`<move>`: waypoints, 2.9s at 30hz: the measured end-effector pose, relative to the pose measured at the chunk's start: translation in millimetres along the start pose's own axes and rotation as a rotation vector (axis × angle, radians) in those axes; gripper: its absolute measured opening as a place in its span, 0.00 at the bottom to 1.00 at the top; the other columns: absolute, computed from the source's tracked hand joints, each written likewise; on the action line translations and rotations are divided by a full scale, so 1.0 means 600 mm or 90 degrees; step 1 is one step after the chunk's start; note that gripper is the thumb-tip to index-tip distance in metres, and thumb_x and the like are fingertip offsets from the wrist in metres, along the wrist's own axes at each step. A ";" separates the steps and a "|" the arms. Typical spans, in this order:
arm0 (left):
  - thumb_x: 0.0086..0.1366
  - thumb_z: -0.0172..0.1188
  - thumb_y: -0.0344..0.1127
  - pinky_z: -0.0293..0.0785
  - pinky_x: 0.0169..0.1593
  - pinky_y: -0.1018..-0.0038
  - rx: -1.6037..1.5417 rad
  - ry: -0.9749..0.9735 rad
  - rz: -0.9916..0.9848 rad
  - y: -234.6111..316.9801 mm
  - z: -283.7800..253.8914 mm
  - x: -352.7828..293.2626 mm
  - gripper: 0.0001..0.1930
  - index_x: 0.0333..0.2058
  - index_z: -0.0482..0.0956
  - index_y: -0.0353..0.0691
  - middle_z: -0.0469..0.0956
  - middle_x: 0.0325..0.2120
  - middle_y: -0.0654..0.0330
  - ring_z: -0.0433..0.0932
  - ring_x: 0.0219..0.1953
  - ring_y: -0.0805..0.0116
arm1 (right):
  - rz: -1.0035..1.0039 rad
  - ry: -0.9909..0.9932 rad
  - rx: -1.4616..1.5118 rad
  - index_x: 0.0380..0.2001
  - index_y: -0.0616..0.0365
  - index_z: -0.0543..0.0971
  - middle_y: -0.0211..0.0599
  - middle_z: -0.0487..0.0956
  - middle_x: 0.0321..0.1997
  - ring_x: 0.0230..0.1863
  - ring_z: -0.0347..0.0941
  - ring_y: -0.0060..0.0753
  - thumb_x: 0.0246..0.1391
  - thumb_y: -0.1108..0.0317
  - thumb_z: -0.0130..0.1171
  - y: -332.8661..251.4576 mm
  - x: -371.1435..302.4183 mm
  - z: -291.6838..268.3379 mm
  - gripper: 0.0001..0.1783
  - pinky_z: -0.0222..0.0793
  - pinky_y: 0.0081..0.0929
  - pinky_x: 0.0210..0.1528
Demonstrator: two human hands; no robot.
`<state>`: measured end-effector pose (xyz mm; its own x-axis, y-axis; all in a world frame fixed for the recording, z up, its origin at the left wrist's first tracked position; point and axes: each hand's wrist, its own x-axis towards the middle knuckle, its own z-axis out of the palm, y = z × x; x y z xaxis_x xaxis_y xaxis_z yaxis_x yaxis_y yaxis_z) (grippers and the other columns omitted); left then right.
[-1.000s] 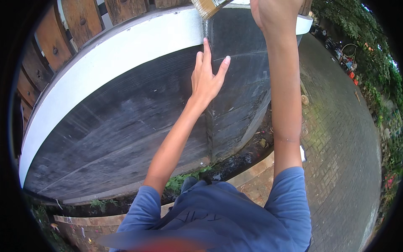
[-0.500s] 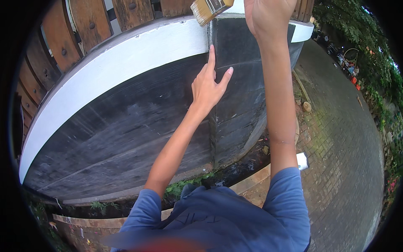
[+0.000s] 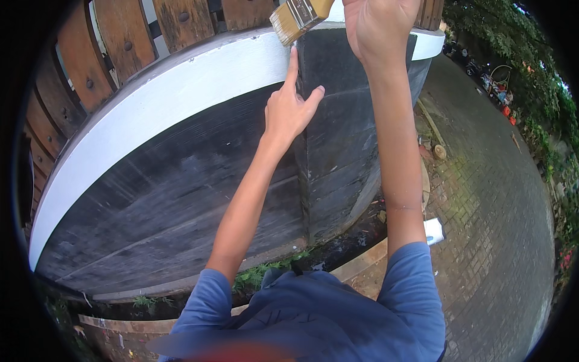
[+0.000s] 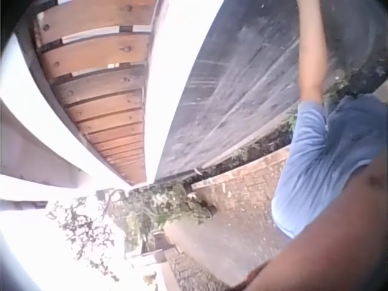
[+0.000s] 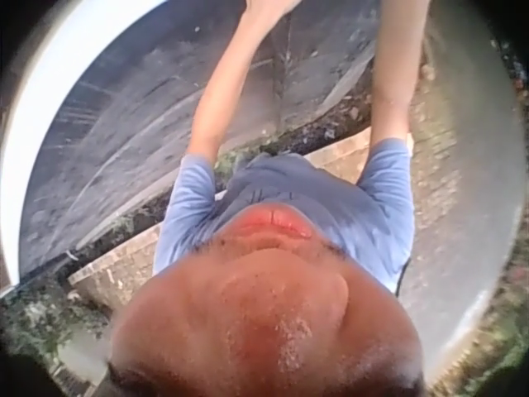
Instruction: Painting the top white edge of an outdoor wall using a brush.
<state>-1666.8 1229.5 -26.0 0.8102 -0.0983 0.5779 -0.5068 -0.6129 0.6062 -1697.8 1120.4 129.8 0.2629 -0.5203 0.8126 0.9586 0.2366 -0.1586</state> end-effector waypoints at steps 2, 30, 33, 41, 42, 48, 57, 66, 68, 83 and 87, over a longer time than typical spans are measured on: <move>0.54 0.60 0.48 0.78 0.33 0.60 0.024 0.027 0.018 0.003 -0.005 0.008 0.49 0.70 0.39 0.59 0.80 0.20 0.51 0.81 0.24 0.51 | -0.036 -0.315 0.260 0.48 0.50 0.68 0.26 0.71 0.37 0.42 0.73 0.26 0.66 0.57 0.47 -0.008 0.002 -0.021 0.13 0.69 0.55 0.57; 0.53 0.53 0.43 0.72 0.34 0.65 -0.066 0.053 0.017 0.022 -0.010 0.023 0.42 0.67 0.49 0.54 0.74 0.14 0.53 0.75 0.19 0.56 | -0.033 -0.272 0.255 0.48 0.51 0.68 0.24 0.70 0.37 0.41 0.72 0.25 0.65 0.56 0.49 0.016 0.003 -0.029 0.14 0.69 0.57 0.57; 0.53 0.53 0.43 0.72 0.33 0.66 -0.060 0.053 0.006 0.018 -0.016 0.020 0.42 0.68 0.49 0.54 0.74 0.14 0.53 0.75 0.18 0.57 | -0.028 -0.254 0.249 0.48 0.51 0.68 0.24 0.70 0.37 0.41 0.72 0.24 0.65 0.56 0.49 0.016 -0.004 -0.021 0.15 0.69 0.56 0.57; 0.52 0.54 0.42 0.75 0.39 0.56 -0.094 -0.045 -0.026 0.022 -0.018 -0.008 0.45 0.69 0.45 0.56 0.78 0.20 0.49 0.80 0.27 0.46 | -0.021 -0.250 0.252 0.49 0.50 0.68 0.24 0.70 0.37 0.40 0.72 0.24 0.66 0.55 0.48 0.009 -0.004 -0.024 0.15 0.69 0.56 0.57; 0.52 0.54 0.42 0.75 0.39 0.56 -0.093 -0.045 -0.026 0.022 -0.019 -0.004 0.45 0.69 0.45 0.56 0.78 0.20 0.49 0.80 0.27 0.46 | -0.021 -0.249 0.253 0.49 0.50 0.68 0.24 0.70 0.37 0.40 0.72 0.24 0.66 0.55 0.48 0.011 -0.005 -0.024 0.15 0.69 0.56 0.57; 0.53 0.52 0.42 0.73 0.35 0.63 -0.024 0.043 0.016 0.028 -0.025 0.023 0.44 0.70 0.44 0.57 0.75 0.15 0.53 0.76 0.20 0.55 | -0.024 -0.260 0.265 0.49 0.50 0.68 0.25 0.70 0.37 0.41 0.72 0.26 0.66 0.56 0.48 0.016 -0.009 -0.020 0.14 0.70 0.56 0.56; 0.57 0.56 0.39 0.74 0.32 0.62 -0.099 -0.065 -0.063 -0.040 0.008 -0.110 0.37 0.66 0.55 0.53 0.75 0.14 0.57 0.77 0.19 0.55 | -0.157 -0.365 0.159 0.45 0.44 0.60 0.30 0.68 0.33 0.30 0.70 0.29 0.68 0.64 0.42 0.050 -0.073 -0.064 0.06 0.72 0.63 0.52; 0.66 0.52 0.38 0.68 0.28 0.67 -0.126 -0.102 -0.287 -0.191 0.032 -0.300 0.28 0.63 0.58 0.47 0.72 0.13 0.57 0.71 0.16 0.60 | -0.340 -0.136 0.023 0.42 0.43 0.54 0.30 0.62 0.33 0.26 0.67 0.25 0.66 0.57 0.45 0.079 -0.223 -0.059 0.12 0.73 0.60 0.54; 0.67 0.52 0.40 0.67 0.28 0.68 -0.143 -0.084 -0.343 -0.236 0.031 -0.351 0.27 0.63 0.58 0.47 0.70 0.13 0.58 0.70 0.16 0.63 | -0.360 -0.106 0.001 0.42 0.43 0.53 0.31 0.61 0.33 0.26 0.68 0.27 0.66 0.57 0.45 0.096 -0.225 -0.062 0.12 0.70 0.61 0.57; 0.68 0.51 0.40 0.65 0.29 0.75 -0.060 0.004 -0.599 -0.374 -0.037 -0.612 0.28 0.64 0.57 0.44 0.72 0.17 0.62 0.68 0.21 0.74 | -0.329 -0.020 -0.087 0.40 0.49 0.52 0.47 0.74 0.41 0.48 0.76 0.62 0.65 0.65 0.49 0.178 -0.317 -0.103 0.15 0.71 0.58 0.55; 0.68 0.51 0.41 0.66 0.29 0.74 -0.078 -0.054 -0.638 -0.359 -0.026 -0.593 0.28 0.64 0.57 0.43 0.73 0.18 0.61 0.69 0.22 0.73 | -0.342 -0.070 -0.140 0.41 0.50 0.55 0.48 0.75 0.43 0.48 0.75 0.67 0.57 0.73 0.58 0.173 -0.341 -0.099 0.20 0.72 0.59 0.55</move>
<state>-1850.4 1408.7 -353.5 0.8945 0.3593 -0.2661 0.3957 -0.3588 0.8454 -1645.3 1202.7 -86.3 -0.2675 -0.4293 0.8626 0.9576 -0.2178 0.1886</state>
